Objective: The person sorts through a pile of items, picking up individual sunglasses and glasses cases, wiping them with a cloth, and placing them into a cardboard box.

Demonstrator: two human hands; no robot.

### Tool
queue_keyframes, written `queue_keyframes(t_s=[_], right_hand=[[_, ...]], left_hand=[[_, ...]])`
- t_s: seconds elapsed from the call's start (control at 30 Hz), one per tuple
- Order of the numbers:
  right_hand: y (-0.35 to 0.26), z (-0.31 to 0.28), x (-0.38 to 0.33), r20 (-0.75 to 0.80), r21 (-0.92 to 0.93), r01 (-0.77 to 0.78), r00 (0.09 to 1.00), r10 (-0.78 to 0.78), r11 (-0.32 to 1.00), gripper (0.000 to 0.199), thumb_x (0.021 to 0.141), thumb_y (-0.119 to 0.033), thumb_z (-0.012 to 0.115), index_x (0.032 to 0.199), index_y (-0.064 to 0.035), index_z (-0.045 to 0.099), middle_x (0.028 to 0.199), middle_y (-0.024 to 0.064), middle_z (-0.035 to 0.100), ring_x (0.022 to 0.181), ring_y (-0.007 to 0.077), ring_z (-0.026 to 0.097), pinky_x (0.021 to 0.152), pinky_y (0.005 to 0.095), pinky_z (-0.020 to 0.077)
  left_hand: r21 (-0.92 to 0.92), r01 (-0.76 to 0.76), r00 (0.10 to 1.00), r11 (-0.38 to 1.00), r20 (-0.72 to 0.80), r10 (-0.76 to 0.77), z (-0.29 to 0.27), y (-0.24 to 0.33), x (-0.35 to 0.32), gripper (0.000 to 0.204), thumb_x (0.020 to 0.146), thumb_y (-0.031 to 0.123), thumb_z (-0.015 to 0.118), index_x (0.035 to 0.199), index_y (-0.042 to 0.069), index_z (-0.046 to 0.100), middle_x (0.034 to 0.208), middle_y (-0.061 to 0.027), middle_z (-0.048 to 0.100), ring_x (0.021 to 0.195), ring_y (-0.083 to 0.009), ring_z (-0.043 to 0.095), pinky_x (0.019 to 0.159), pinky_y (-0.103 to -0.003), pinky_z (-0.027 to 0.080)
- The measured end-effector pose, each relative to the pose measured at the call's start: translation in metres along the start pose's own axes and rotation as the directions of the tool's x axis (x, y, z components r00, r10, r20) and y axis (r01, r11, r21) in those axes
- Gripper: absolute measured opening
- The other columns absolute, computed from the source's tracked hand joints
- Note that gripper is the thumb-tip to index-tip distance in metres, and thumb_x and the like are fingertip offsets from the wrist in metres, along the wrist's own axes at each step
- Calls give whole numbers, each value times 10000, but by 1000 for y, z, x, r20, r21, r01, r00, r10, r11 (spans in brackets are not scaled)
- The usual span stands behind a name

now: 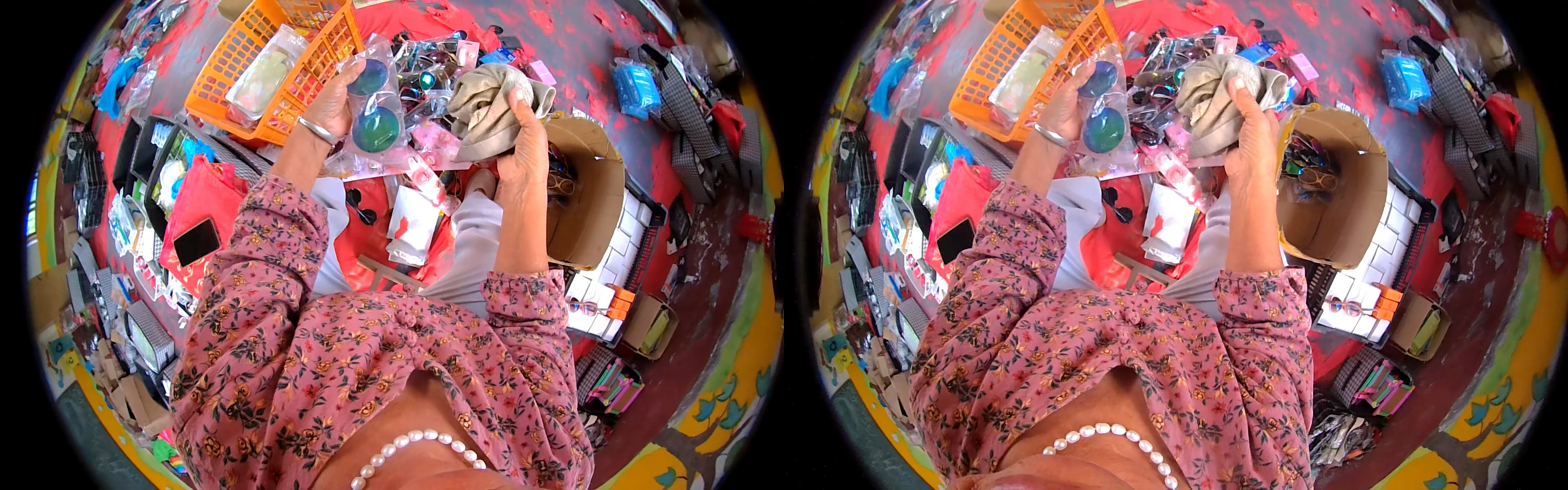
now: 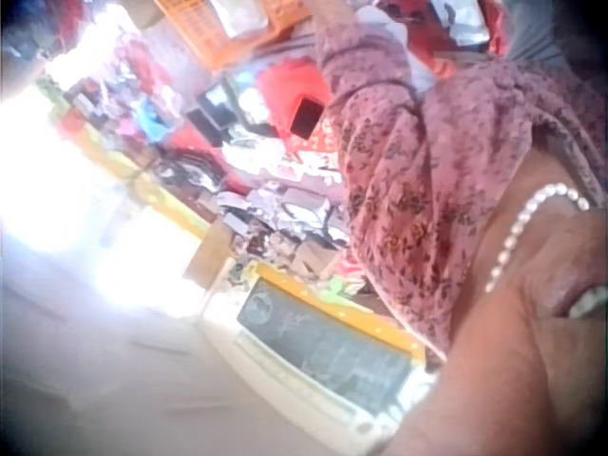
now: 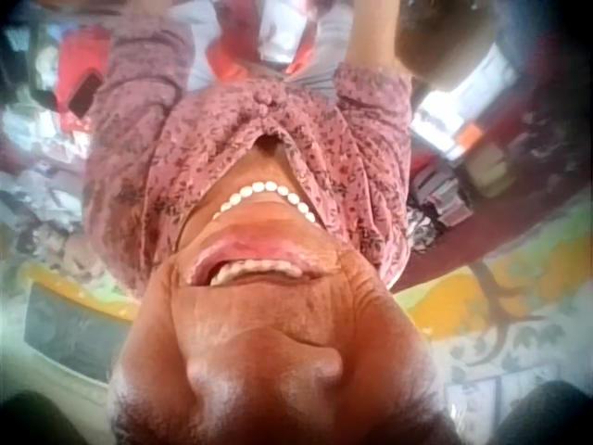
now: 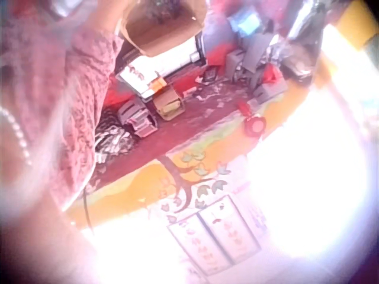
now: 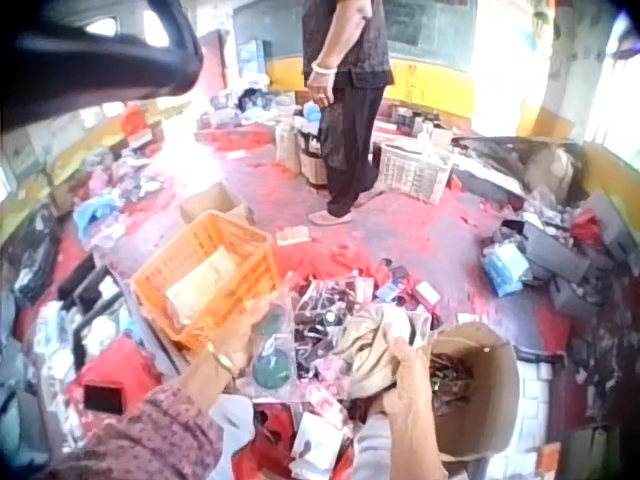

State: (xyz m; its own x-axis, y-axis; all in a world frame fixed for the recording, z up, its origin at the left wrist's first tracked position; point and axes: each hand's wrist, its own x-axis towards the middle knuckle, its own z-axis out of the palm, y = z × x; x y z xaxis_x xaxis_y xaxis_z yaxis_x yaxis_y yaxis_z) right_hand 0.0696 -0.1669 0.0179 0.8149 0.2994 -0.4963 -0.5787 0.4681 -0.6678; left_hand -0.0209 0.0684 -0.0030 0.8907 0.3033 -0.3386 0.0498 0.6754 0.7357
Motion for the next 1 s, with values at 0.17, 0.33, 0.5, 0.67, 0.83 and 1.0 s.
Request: queue_keyframes(t_s=[0.17,0.33,0.5,0.67,0.83,1.0], right_hand=[[3,16,-11,47,-74,220,975,-217,973,344,769,-264,657,954,18,591,909,78,606,796,148,574,708,292,466],[30,25,-29,646,-564,815,537,-543,135,341,606,-183,746,870,-66,565,837,68,563,754,227,559,657,336,440],[47,48,-26,807,-461,847,275,-523,-266,465,499,-68,652,939,-54,503,929,138,501,844,323,500,706,401,409],[30,37,-9,593,-723,666,462,-659,-184,398,568,-70,642,932,-23,490,873,174,494,793,366,519,654,436,430],[4,13,25,338,-885,462,559,-757,-54,309,629,-130,648,860,27,515,801,192,543,756,374,538,658,436,430],[19,23,-5,458,-723,690,453,-765,-24,375,564,-100,641,920,-22,552,776,152,574,692,324,580,643,376,471]], left_hand=[[-131,4,1000,991,-30,-8,-2,-21,17,427,830,335,580,1159,73,511,1028,-34,599,912,-153,571,790,-307,472],[-189,59,990,980,140,-32,40,-25,12,483,904,454,365,1219,107,478,1051,-61,586,937,-179,560,791,-331,477],[-287,288,891,914,431,-145,27,-38,5,614,861,579,328,911,27,593,878,-107,624,812,-202,609,767,-337,489],[3,135,968,991,213,-133,56,-51,-9,584,895,554,243,1181,105,480,1060,-43,579,904,-155,571,765,-291,476],[373,97,985,923,99,-143,48,-56,-12,591,909,535,225,1084,63,535,929,-21,582,799,-111,544,692,-241,455],[197,163,977,967,106,-186,44,-64,0,561,901,545,255,998,89,567,832,4,585,690,-78,538,570,-210,446]])
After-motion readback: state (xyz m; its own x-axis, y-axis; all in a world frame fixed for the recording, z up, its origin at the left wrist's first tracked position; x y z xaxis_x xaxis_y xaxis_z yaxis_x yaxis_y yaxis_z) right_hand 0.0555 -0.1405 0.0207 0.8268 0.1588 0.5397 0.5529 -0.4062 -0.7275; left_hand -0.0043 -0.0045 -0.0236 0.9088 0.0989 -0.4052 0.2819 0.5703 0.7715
